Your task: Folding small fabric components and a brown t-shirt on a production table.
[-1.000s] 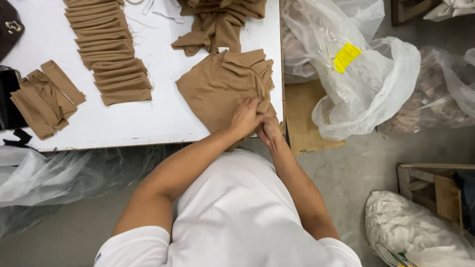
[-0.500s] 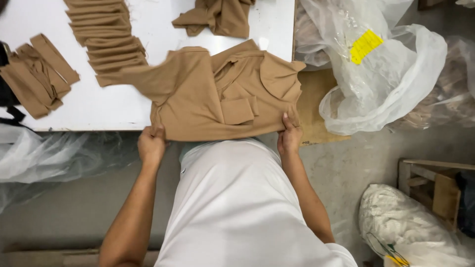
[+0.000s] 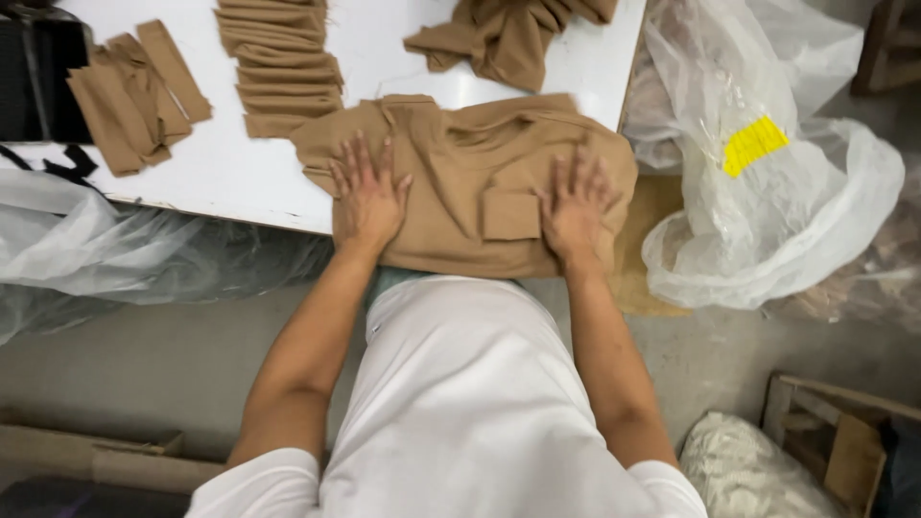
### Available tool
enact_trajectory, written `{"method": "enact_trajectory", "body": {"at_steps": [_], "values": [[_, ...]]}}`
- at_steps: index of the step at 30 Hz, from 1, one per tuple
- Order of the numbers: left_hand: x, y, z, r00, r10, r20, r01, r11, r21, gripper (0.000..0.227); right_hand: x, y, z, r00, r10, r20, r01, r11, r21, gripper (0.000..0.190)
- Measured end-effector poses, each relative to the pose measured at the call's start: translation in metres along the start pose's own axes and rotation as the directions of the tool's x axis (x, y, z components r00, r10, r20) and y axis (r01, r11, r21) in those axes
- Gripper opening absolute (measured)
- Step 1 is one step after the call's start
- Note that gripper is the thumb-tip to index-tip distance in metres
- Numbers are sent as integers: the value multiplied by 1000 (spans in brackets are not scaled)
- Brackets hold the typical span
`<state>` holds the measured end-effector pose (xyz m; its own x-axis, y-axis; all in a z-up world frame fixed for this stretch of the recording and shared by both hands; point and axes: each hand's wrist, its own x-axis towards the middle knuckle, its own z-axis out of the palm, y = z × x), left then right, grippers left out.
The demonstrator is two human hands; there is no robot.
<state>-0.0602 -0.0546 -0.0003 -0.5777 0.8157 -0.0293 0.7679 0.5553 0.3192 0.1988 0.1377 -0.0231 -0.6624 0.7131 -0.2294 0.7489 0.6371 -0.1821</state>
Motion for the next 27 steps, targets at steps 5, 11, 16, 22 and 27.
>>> {"method": "enact_trajectory", "body": {"at_steps": [5,11,16,22,27], "values": [[20,-1,39,1000,6,28,-7,999,43,63,-14,24,5,950,308,-43,-303,948,92,65],[11,-11,25,1000,14,18,-14,1000,-7,58,-31,14,37,965,155,-210,-137,986,99,67],[54,-74,25,916,-49,-399,17,996,-82,37,-36,7,42,952,152,-266,-96,972,214,66],[157,-120,-11,945,-268,-188,272,962,-2,53,-25,-46,8,961,-18,-276,86,968,237,54],[209,-145,-24,917,-355,181,356,934,24,66,-1,-89,20,970,-105,-220,137,981,137,71]]}}
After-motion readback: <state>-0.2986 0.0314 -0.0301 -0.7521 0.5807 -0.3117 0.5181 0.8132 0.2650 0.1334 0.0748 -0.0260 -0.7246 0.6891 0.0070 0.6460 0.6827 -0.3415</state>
